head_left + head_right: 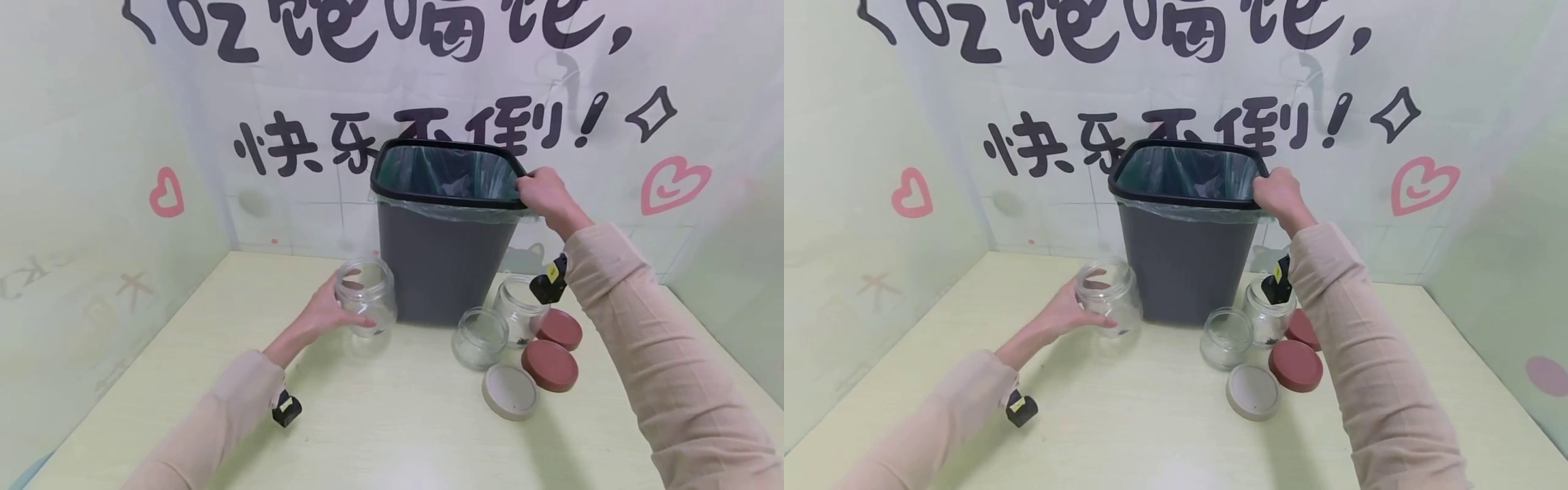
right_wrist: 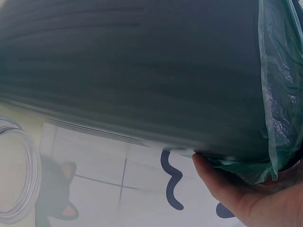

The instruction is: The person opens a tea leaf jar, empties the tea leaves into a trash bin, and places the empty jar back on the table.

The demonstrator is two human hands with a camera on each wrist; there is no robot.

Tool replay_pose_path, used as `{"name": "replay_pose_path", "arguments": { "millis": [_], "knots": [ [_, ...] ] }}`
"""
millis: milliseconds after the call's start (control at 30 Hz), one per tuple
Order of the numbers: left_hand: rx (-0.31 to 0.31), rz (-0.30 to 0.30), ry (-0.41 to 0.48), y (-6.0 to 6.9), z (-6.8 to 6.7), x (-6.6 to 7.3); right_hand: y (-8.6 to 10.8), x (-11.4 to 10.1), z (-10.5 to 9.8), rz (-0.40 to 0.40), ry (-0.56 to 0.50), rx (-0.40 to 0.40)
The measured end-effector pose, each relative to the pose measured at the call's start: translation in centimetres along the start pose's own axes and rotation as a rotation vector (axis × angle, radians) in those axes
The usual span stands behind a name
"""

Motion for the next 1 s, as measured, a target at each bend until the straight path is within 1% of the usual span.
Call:
{"name": "replay_pose_path", "arguments": {
  "millis": [100, 233, 367, 467, 533, 600, 800, 1000],
  "knots": [
    [-0.031, 0.029, -0.028, 0.1, 1.1, -0.2, 0.0, 0.0, 0.0, -0.005, 0.003, 0.001],
    [-0.077, 0.062, -0.071, 0.1, 2.7, -0.1, -0.1, 0.0, -0.1, -0.005, 0.020, 0.006],
    [-0.119, 0.074, -0.096, 0.1, 4.3, 0.1, -0.1, 0.0, -0.2, 0.003, 0.022, 0.006],
    [-0.143, 0.076, -0.113, 0.2, 5.3, 0.1, 0.0, 0.0, -0.1, 0.011, 0.009, -0.006],
    [-0.158, 0.091, -0.127, 0.3, 5.9, 0.1, 0.0, 0.0, 0.0, 0.011, 0.007, -0.010],
    [-0.164, 0.105, -0.140, 0.2, 6.3, 0.1, -0.1, 0.0, 0.0, 0.005, 0.010, -0.010],
    [-0.152, 0.137, -0.177, 0.1, 7.3, 0.3, -0.1, -0.1, -0.1, 0.001, 0.011, -0.010],
    [-0.137, 0.140, -0.205, -0.2, 8.1, 0.1, 0.0, 0.1, 0.0, 0.002, 0.012, -0.014]
  ]
}}
Point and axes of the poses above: each hand's wrist, its own y-axis away from the middle knuckle, its own z-axis out of the palm, x = y × z, the point moved 2 cm from there along -y, towards the middle knuckle, and after that the axes turned 15 degrees about -z, right-handed, at the moved point
